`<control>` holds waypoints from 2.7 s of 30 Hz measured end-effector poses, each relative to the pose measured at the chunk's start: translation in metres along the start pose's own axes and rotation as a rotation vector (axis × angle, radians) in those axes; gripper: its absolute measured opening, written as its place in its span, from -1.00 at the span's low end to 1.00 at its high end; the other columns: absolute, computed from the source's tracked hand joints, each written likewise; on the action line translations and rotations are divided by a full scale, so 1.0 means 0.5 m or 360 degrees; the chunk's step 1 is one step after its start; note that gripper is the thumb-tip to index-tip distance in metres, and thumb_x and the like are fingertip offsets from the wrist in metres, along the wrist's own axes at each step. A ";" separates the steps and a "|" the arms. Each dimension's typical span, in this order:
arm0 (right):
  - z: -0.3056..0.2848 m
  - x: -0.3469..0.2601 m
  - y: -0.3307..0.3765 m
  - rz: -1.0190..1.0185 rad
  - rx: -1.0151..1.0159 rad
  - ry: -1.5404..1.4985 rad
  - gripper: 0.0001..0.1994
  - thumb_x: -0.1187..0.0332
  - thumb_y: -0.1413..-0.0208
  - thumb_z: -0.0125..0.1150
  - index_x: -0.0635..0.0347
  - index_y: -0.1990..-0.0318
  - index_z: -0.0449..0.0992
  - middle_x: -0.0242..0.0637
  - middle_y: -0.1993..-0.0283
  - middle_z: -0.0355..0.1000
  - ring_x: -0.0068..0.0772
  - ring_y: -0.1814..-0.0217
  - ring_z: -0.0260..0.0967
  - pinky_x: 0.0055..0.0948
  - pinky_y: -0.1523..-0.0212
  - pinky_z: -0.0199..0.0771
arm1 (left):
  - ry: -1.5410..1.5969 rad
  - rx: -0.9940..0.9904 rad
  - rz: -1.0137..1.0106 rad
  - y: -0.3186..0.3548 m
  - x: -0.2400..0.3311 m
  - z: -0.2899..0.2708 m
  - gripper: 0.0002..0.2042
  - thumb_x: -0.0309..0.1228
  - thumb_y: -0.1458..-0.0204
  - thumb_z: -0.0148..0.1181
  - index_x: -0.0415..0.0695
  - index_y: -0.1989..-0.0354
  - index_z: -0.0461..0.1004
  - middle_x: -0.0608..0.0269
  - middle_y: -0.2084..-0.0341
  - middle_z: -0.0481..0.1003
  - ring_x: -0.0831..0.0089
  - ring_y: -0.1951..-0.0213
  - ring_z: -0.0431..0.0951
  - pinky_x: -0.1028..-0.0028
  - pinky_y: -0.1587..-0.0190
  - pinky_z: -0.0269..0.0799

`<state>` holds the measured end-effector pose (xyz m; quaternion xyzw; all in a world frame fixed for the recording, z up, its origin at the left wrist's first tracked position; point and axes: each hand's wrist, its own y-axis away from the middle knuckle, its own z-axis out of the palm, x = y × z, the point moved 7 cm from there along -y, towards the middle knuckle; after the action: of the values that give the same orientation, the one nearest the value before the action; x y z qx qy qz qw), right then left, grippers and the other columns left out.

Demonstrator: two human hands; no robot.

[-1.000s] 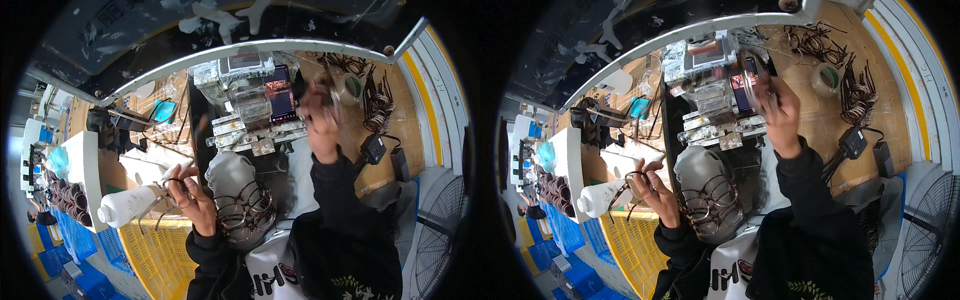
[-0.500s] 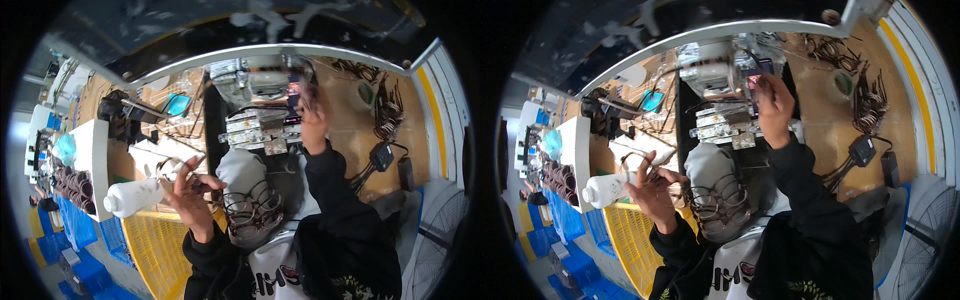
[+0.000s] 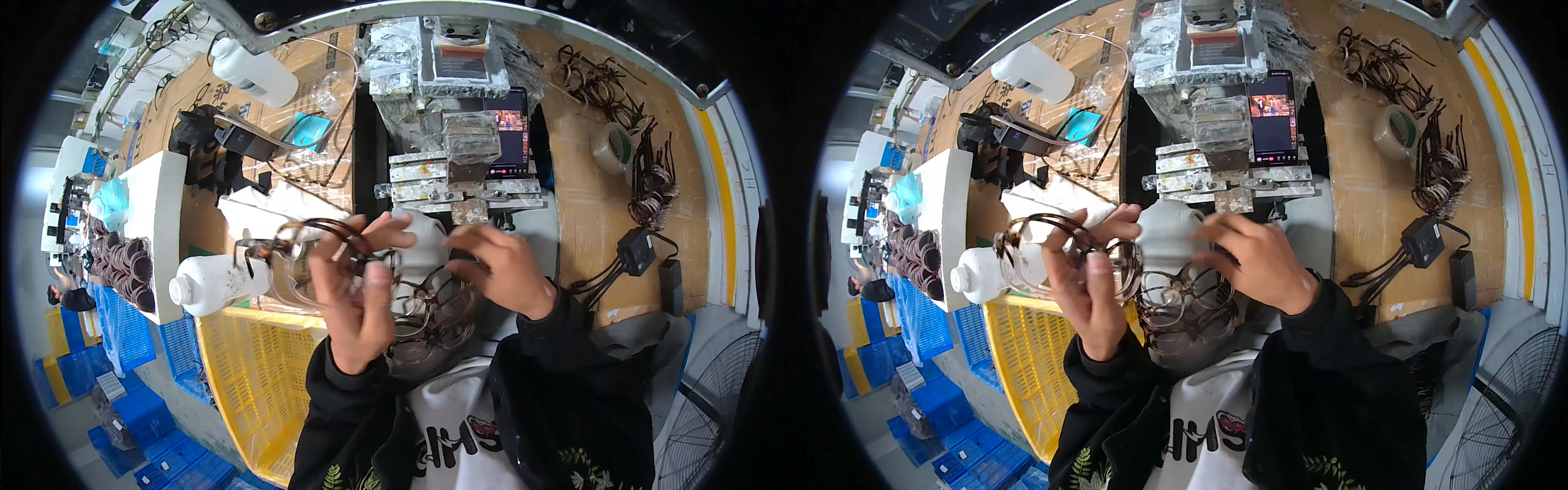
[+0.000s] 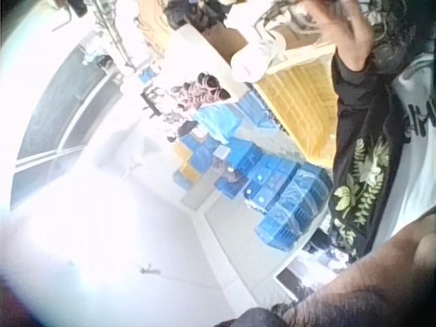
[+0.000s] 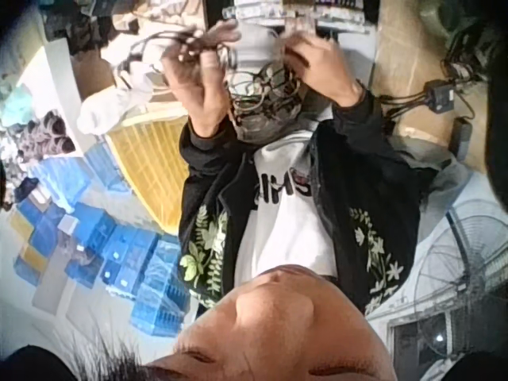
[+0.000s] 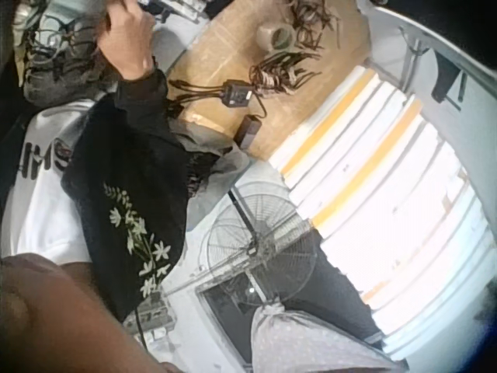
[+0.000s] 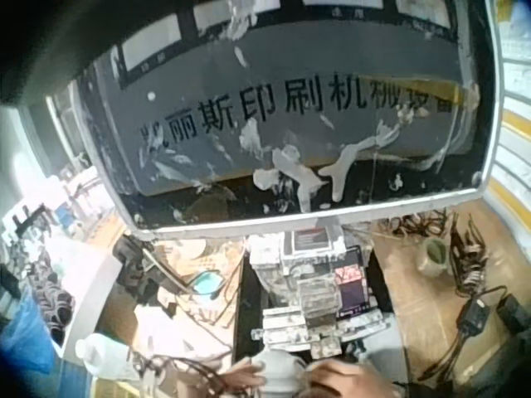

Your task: The person repeatedly picks up coiled black cables from a yellow basket, separates them, and places them into a large gray bag. The person also briefly interacts with a small device on the table. The task occurs at a cluttered workbench with various tools and materials.

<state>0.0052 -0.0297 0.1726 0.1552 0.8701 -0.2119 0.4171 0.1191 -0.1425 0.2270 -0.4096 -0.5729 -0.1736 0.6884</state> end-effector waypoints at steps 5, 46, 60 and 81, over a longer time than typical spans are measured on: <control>0.041 0.032 0.048 -0.0116 -0.0322 0.0221 -0.82 0.34 0.13 0.27 0.11 0.32 0.49 -0.39 0.32 0.42 -0.27 0.37 0.42 -0.39 0.41 0.40 | 0.0130 0.0283 -0.0170 0.010 -0.040 -0.052 -0.68 -0.45 -0.14 -0.10 -0.35 -0.02 0.11 0.03 0.39 0.44 0.37 0.28 0.44 0.35 0.07 0.29; 0.002 -0.068 -0.014 -0.0579 0.0474 -0.0329 -0.77 0.57 0.09 0.16 0.27 0.20 0.43 -0.19 0.44 0.38 -0.19 0.61 0.35 -0.38 0.61 0.32 | 0.0213 -0.0034 -0.0001 0.008 -0.007 0.028 -0.33 -0.55 0.08 0.19 -0.20 -0.19 -0.06 -0.06 0.27 0.42 0.28 0.19 0.45 0.35 0.04 0.31; 0.063 0.027 0.029 0.0048 -0.0345 0.0360 -0.73 0.23 -0.01 0.17 0.17 0.20 0.40 -0.32 0.36 0.37 -0.12 0.37 0.40 -0.27 0.40 0.39 | 0.0373 0.0683 -0.0131 0.021 -0.041 -0.120 -0.58 -0.47 -0.06 -0.14 -0.34 -0.10 0.05 0.07 0.49 0.33 0.24 0.44 0.43 0.25 0.28 0.45; -0.105 0.202 -0.123 0.0314 0.1092 -0.1368 -0.71 0.18 -0.29 -0.20 0.13 0.42 0.30 -0.60 0.56 0.10 -0.83 0.60 -0.15 -0.75 0.64 -0.13 | 0.0049 0.0551 -0.0056 0.049 -0.044 -0.110 -0.55 -0.40 -0.14 -0.09 -0.27 -0.17 0.02 0.10 0.37 0.32 0.28 0.29 0.41 0.24 0.12 0.37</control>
<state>-0.1179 -0.0473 0.1366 0.2623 0.4843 -0.4871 0.6777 0.1656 -0.1750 0.1970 -0.2722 -0.5907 -0.0906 0.7542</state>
